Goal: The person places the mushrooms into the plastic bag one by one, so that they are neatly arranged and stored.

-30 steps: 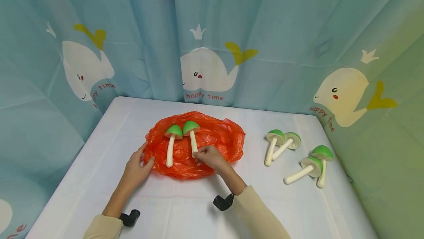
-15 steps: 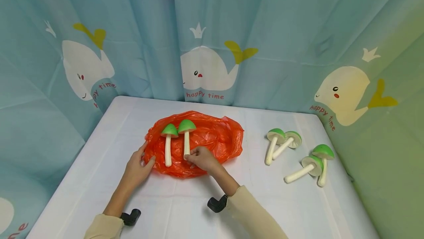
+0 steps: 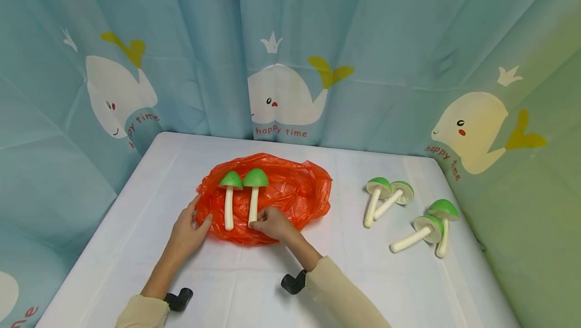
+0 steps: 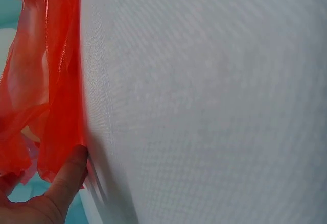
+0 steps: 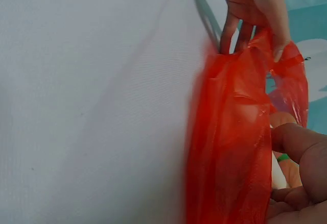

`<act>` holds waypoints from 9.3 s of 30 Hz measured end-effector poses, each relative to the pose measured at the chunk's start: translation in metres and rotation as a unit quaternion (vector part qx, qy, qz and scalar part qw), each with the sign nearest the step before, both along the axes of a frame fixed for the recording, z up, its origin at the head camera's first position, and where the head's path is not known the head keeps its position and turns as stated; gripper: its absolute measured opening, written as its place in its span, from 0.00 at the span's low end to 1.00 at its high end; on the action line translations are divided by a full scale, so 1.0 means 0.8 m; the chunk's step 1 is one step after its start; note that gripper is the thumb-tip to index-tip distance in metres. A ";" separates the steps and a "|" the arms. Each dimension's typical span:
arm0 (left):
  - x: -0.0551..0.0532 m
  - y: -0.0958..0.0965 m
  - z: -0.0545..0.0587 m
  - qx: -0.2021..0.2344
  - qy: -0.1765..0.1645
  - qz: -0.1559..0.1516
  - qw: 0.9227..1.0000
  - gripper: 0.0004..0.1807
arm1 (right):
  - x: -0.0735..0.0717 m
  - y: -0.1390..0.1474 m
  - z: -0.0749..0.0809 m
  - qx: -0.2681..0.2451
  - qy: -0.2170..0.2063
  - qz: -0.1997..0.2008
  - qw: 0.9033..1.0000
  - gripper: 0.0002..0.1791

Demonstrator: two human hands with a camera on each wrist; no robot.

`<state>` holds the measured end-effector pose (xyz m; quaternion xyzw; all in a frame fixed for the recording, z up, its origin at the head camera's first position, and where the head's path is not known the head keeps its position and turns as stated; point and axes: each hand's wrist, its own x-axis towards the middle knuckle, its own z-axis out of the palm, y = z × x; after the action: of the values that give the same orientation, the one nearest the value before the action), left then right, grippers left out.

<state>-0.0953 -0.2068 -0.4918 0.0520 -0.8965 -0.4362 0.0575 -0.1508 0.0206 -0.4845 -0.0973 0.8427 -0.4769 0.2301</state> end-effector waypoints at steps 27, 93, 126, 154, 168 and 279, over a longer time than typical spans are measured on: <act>-0.002 0.000 -0.002 -0.016 -0.008 -0.012 1.000 0.36 | 0.014 -0.005 -0.005 0.041 0.060 -0.027 0.997 0.17; -0.015 0.002 0.004 0.016 -0.043 -0.003 0.999 0.37 | 0.022 0.100 0.063 -0.225 0.126 -0.237 0.937 0.16; -0.007 0.000 0.000 0.028 -0.074 0.038 0.996 0.37 | 0.013 0.245 -0.029 0.194 0.216 -0.379 0.879 0.30; -0.010 0.003 0.002 0.039 -0.076 0.049 0.995 0.36 | 0.013 0.269 -0.033 0.117 0.161 -0.374 0.906 0.19; -0.020 0.001 0.010 0.036 -0.066 0.041 0.996 0.36 | 0.010 0.269 -0.034 0.084 0.181 -0.386 0.901 0.16; -0.015 -0.001 0.008 0.035 -0.080 0.028 0.996 0.36 | 0.033 0.083 0.014 -0.354 -0.122 -0.196 0.906 0.17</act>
<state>-0.1070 -0.2072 -0.4854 0.1140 -0.8806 -0.4599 -0.0037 -0.1244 0.0868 -0.4731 0.0538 0.5859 -0.7874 0.1839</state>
